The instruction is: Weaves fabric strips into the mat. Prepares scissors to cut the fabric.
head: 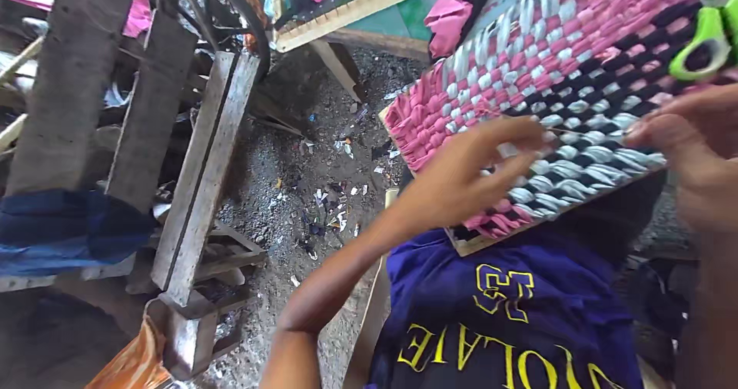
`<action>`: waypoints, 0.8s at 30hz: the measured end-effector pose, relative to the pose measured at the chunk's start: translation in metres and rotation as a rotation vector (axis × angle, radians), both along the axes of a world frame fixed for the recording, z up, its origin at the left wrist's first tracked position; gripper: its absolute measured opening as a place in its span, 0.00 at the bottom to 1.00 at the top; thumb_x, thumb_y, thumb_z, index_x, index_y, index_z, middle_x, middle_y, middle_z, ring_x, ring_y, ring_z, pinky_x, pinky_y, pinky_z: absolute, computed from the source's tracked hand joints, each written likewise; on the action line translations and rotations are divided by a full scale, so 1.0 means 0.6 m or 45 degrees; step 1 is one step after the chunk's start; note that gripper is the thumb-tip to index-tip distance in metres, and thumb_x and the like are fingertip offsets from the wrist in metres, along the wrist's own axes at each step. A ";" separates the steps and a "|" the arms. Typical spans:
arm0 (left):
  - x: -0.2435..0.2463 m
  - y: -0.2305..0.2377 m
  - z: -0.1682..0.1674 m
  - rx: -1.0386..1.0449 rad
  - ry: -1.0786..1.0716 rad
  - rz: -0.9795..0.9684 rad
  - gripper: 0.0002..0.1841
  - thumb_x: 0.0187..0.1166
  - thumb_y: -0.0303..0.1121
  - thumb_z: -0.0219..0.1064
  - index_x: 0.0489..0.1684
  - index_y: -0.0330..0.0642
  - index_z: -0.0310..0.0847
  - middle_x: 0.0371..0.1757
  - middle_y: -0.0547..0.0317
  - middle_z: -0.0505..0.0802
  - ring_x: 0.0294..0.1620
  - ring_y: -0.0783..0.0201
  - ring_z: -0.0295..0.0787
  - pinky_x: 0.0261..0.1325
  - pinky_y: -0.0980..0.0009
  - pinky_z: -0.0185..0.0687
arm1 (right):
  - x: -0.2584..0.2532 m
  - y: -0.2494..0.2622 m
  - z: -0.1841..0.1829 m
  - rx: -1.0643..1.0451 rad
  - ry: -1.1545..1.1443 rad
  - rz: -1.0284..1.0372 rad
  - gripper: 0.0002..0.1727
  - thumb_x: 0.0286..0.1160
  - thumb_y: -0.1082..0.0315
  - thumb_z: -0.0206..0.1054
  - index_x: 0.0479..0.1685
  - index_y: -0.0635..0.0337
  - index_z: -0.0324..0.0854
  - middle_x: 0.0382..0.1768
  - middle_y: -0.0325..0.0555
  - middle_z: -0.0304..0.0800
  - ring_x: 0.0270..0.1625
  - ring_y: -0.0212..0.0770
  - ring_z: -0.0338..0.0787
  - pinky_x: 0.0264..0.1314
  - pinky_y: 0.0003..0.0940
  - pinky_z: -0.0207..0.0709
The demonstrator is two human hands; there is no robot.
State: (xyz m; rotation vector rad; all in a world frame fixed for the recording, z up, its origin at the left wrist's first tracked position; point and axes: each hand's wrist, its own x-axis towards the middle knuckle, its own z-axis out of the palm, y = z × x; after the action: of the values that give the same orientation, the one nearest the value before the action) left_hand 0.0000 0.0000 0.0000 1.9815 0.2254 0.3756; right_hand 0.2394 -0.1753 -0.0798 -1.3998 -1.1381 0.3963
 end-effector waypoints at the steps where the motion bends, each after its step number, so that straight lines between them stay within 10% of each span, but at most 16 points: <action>1: -0.014 0.018 -0.041 0.230 0.180 0.134 0.14 0.87 0.31 0.60 0.58 0.32 0.86 0.51 0.50 0.92 0.49 0.62 0.91 0.57 0.62 0.88 | -0.003 -0.006 0.002 -0.032 0.000 -0.044 0.12 0.83 0.66 0.68 0.57 0.64 0.82 0.49 0.41 0.91 0.50 0.35 0.92 0.61 0.36 0.88; 5: -0.057 0.030 -0.129 0.448 0.505 0.247 0.16 0.85 0.45 0.65 0.50 0.40 0.88 0.42 0.51 0.90 0.45 0.55 0.88 0.57 0.50 0.84 | -0.020 -0.021 0.012 -0.160 0.067 -0.127 0.15 0.83 0.66 0.66 0.63 0.63 0.84 0.50 0.38 0.92 0.49 0.31 0.92 0.61 0.30 0.87; 10: -0.053 -0.006 -0.102 0.594 0.637 0.219 0.20 0.75 0.54 0.74 0.42 0.44 0.90 0.34 0.59 0.93 0.46 0.52 0.86 0.57 0.44 0.76 | -0.023 -0.043 0.024 -0.162 0.029 -0.185 0.10 0.85 0.66 0.65 0.55 0.60 0.85 0.49 0.35 0.92 0.49 0.30 0.93 0.58 0.29 0.89; 16: -0.043 -0.031 -0.109 0.653 0.685 0.225 0.10 0.68 0.40 0.80 0.34 0.47 0.88 0.33 0.60 0.89 0.51 0.49 0.82 0.59 0.40 0.68 | -0.018 -0.083 0.042 0.030 -0.123 -0.315 0.16 0.93 0.60 0.53 0.59 0.61 0.80 0.61 0.44 0.87 0.66 0.45 0.87 0.72 0.46 0.81; 21: -0.077 -0.038 -0.117 0.288 0.330 0.116 0.08 0.72 0.22 0.69 0.45 0.39 0.84 0.40 0.57 0.90 0.41 0.64 0.90 0.46 0.63 0.92 | -0.089 -0.051 0.080 -0.149 -0.031 -0.063 0.10 0.92 0.65 0.55 0.56 0.59 0.78 0.34 0.34 0.86 0.31 0.30 0.88 0.34 0.29 0.87; 24: -0.104 -0.052 -0.132 0.067 0.213 0.196 0.09 0.70 0.17 0.65 0.44 0.36 0.84 0.40 0.56 0.92 0.39 0.65 0.92 0.44 0.64 0.95 | -0.123 -0.038 0.048 -0.433 -0.077 0.160 0.11 0.89 0.65 0.55 0.56 0.57 0.81 0.31 0.33 0.86 0.28 0.28 0.84 0.28 0.26 0.83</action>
State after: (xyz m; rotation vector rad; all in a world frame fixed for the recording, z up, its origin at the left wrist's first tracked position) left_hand -0.0627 -0.0314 -0.0789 2.0553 0.4806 0.3166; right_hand 0.1655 -0.1980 -0.0508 -1.6472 -1.2531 0.6656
